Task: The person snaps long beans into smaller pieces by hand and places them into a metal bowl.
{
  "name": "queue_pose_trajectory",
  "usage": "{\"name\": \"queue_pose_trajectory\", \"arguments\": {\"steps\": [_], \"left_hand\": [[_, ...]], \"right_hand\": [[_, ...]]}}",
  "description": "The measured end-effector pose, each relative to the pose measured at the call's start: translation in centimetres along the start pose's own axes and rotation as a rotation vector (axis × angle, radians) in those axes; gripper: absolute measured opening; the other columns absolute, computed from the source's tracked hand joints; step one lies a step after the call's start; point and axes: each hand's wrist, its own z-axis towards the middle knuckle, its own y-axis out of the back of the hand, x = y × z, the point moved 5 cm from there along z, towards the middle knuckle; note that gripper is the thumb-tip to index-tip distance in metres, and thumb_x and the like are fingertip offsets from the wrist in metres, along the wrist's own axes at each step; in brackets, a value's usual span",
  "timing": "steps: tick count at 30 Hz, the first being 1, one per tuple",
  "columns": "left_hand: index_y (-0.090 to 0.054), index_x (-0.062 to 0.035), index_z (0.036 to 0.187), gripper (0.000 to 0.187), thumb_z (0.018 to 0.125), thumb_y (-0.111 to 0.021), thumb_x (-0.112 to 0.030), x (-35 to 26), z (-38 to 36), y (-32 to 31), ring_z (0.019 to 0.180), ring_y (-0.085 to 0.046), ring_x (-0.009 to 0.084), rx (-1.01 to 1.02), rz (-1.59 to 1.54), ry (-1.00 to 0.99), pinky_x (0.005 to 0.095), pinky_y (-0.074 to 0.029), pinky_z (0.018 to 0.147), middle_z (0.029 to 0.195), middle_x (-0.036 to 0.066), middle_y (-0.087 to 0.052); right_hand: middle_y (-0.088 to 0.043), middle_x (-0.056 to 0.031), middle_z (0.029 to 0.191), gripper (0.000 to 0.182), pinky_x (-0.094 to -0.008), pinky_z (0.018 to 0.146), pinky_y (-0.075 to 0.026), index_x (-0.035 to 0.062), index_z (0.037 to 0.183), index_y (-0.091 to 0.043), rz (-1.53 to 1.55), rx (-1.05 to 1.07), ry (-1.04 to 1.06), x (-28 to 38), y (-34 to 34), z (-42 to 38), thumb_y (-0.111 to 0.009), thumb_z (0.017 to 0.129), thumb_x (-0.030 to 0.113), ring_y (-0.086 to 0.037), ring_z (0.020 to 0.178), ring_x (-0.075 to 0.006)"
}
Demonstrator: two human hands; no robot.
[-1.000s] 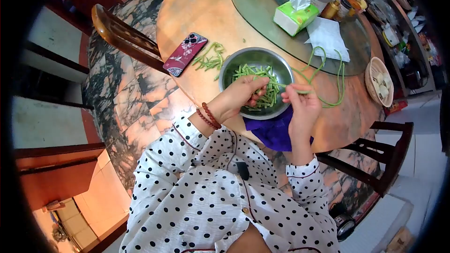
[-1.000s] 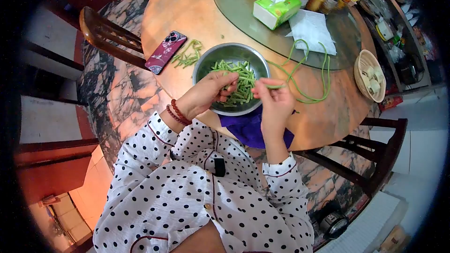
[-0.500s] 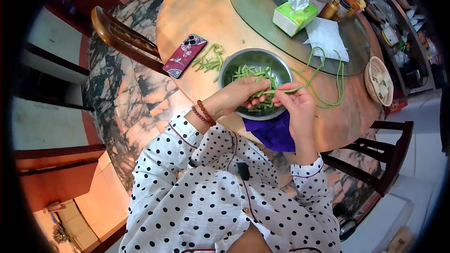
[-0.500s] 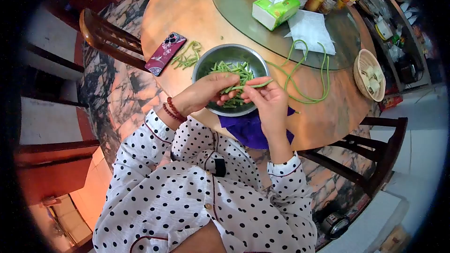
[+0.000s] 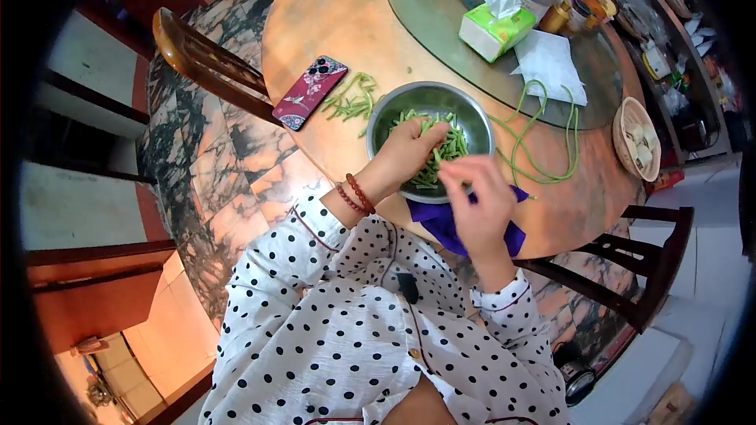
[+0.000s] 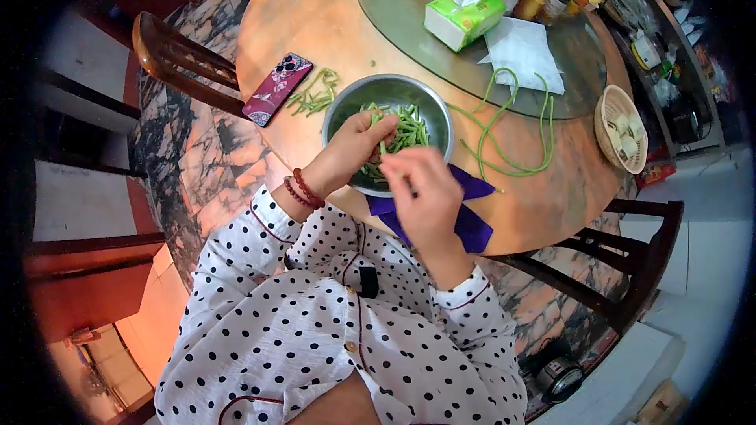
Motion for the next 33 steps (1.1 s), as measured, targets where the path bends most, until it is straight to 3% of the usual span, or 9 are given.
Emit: {"name": "queue_pose_trajectory", "arguments": {"steps": [3, 5, 11, 17, 18, 21, 24, 27, 33], "left_hand": [[-0.062, -0.0095, 0.089, 0.028, 0.100, -0.056, -0.035, 0.0, -0.1, -0.3, 0.065, -0.049, 0.0035, 0.076, 0.048, 0.026, 0.0200, -0.040, 0.057, 0.076, -0.004, -0.056], [-0.062, -0.0093, 0.091, 0.028, 0.100, -0.056, -0.035, -0.8, -1.2, -0.6, 0.067, -0.051, 0.0031, 0.147, -0.009, 0.109, 0.0193, -0.042, 0.058, 0.077, -0.004, -0.057], [-0.063, -0.0075, 0.092, 0.026, 0.100, -0.057, -0.031, -0.2, -1.1, -0.8, 0.065, -0.049, 0.0030, 0.355, 0.019, 0.027, 0.0178, -0.040, 0.057, 0.077, -0.004, -0.057], [-0.064, -0.0023, 0.092, 0.023, 0.097, -0.059, -0.025, 0.3, -1.0, -1.4, 0.062, -0.052, 0.0054, 0.085, -0.014, -0.029, 0.0206, -0.043, 0.056, 0.073, -0.001, -0.059], [-0.063, 0.0004, 0.096, 0.024, 0.095, -0.061, -0.024, 0.5, -0.3, -1.1, 0.063, -0.059, 0.0149, -0.032, 0.095, -0.124, 0.0283, -0.047, 0.059, 0.074, 0.006, -0.063], [-0.063, -0.0012, 0.099, 0.023, 0.092, -0.065, -0.023, 0.1, 0.2, -0.3, 0.068, -0.061, 0.0178, -0.120, 0.385, -0.287, 0.0317, -0.048, 0.062, 0.077, 0.006, -0.064], [-0.065, -0.0029, 0.105, 0.028, 0.085, -0.070, -0.023, -2.1, -1.5, -0.7, 0.082, -0.064, 0.0367, -0.170, 0.809, -0.400, 0.0415, -0.051, 0.075, 0.087, 0.016, -0.066], [-0.065, -0.0041, 0.107, 0.032, 0.082, -0.072, -0.022, -2.8, -2.1, -0.7, 0.095, -0.061, 0.0357, -0.218, 0.849, -0.755, 0.0427, -0.048, 0.083, 0.096, 0.016, -0.065], [-0.068, -0.0030, 0.101, 0.025, 0.080, -0.074, -0.015, -3.6, -2.3, -0.6, 0.092, -0.063, 0.0305, -0.222, 0.725, -0.708, 0.0383, -0.049, 0.084, 0.094, 0.013, -0.065]], "right_hand": [[-0.065, -0.0044, 0.088, 0.007, -0.0223, 0.066, -0.052, -0.0025, 0.095, -0.069, 0.515, 0.013, -0.501, -4.8, -0.2, -0.3, -0.068, 0.087, -0.002, -0.063, 0.074, -0.0094], [-0.067, -0.0058, 0.089, 0.008, -0.0224, 0.068, -0.053, -0.0029, 0.097, -0.067, 0.613, 0.027, -0.651, -6.2, -0.1, -0.5, -0.066, 0.089, -0.002, -0.065, 0.075, -0.0100], [-0.067, -0.0053, 0.089, 0.010, -0.0231, 0.069, -0.053, -0.0020, 0.097, -0.065, 0.672, 0.026, -0.611, -7.3, -0.6, -0.2, -0.068, 0.088, -0.002, -0.065, 0.076, -0.0096], [-0.062, -0.0094, 0.085, 0.014, -0.0315, 0.064, -0.052, 0.0019, 0.093, -0.061, -0.166, -0.051, 0.089, -2.8, -0.3, 0.8, -0.068, 0.082, -0.005, -0.065, 0.072, -0.0238], [-0.061, -0.0120, 0.085, 0.014, -0.0346, 0.063, -0.051, 0.0017, 0.091, -0.060, -0.201, -0.073, 0.148, -2.1, -0.4, 0.8, -0.067, 0.082, -0.006, -0.063, 0.071, -0.0300], [-0.061, -0.0115, 0.085, 0.017, -0.0338, 0.063, -0.052, 0.0005, 0.093, -0.058, -0.108, -0.097, 0.151, -0.5, -0.7, 1.1, -0.068, 0.081, -0.006, -0.064, 0.071, -0.0265], [-0.063, -0.0077, 0.089, 0.023, -0.0263, 0.065, -0.053, 0.0004, 0.099, -0.055, 0.190, -0.103, -0.230, -3.6, -0.9, 1.2, -0.068, 0.081, -0.008, -0.064, 0.074, -0.0145], [-0.062, -0.0054, 0.093, 0.023, -0.0213, 0.065, -0.053, 0.0001, 0.100, -0.055, 0.458, -0.063, -0.439, -7.0, -1.1, 0.7, -0.067, 0.083, -0.008, -0.063, 0.076, -0.0092], [-0.063, -0.0075, 0.093, 0.038, -0.0244, 0.066, -0.053, 0.0021, 0.115, -0.056, 0.243, 0.057, -0.341, -7.4, -1.0, 0.9, -0.065, 0.080, -0.011, -0.065, 0.074, -0.0133]]}}
